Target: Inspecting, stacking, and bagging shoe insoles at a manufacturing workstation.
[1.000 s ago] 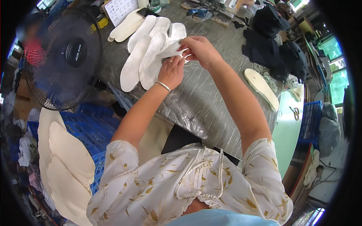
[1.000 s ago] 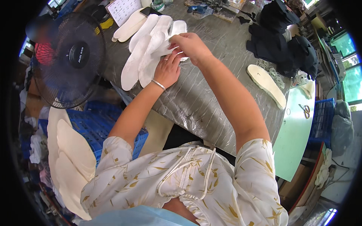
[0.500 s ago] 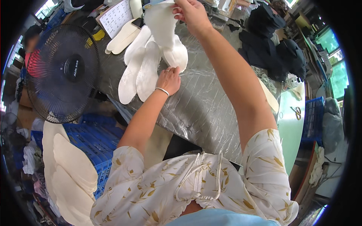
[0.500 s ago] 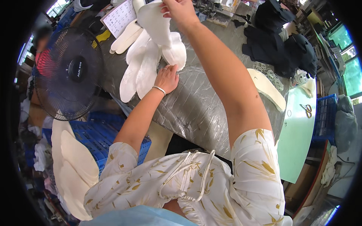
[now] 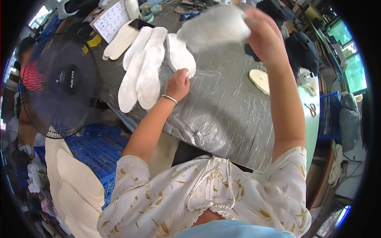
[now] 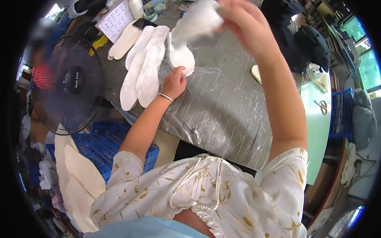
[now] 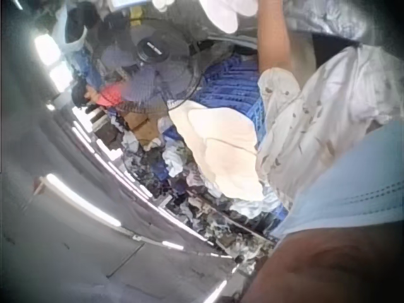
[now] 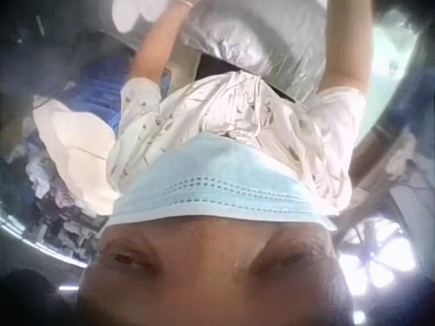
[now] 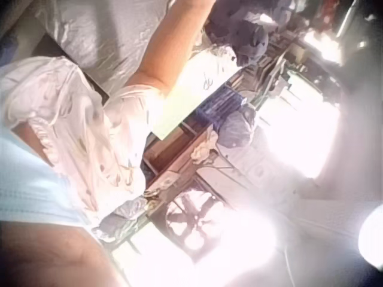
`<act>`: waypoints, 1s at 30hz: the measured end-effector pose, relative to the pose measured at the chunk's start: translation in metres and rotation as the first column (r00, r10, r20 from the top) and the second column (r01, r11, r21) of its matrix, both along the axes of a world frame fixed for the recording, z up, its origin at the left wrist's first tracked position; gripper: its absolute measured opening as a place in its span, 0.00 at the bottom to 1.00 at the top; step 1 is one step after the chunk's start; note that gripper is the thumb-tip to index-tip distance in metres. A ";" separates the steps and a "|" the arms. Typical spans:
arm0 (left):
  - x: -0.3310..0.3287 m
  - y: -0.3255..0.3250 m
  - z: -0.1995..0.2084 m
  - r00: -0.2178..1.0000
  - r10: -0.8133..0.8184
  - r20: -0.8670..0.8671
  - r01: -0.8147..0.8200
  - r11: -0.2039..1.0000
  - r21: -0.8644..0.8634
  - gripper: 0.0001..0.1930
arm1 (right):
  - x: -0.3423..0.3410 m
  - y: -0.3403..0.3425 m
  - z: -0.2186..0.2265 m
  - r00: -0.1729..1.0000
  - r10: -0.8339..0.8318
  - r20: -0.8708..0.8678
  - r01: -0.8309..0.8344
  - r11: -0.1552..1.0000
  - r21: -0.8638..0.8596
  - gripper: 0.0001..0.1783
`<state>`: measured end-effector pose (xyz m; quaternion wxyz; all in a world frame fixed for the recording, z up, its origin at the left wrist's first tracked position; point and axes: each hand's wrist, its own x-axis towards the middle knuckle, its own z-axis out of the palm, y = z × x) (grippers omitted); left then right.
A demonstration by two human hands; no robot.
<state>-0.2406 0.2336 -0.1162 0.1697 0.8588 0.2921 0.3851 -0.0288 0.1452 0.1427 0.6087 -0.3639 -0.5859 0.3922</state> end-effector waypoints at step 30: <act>-0.041 -0.080 0.011 0.981 0.049 -0.187 -0.040 0.998 0.050 0.15 | 0.076 -0.365 -0.225 0.624 -0.725 0.293 0.636 0.253 -0.729 0.16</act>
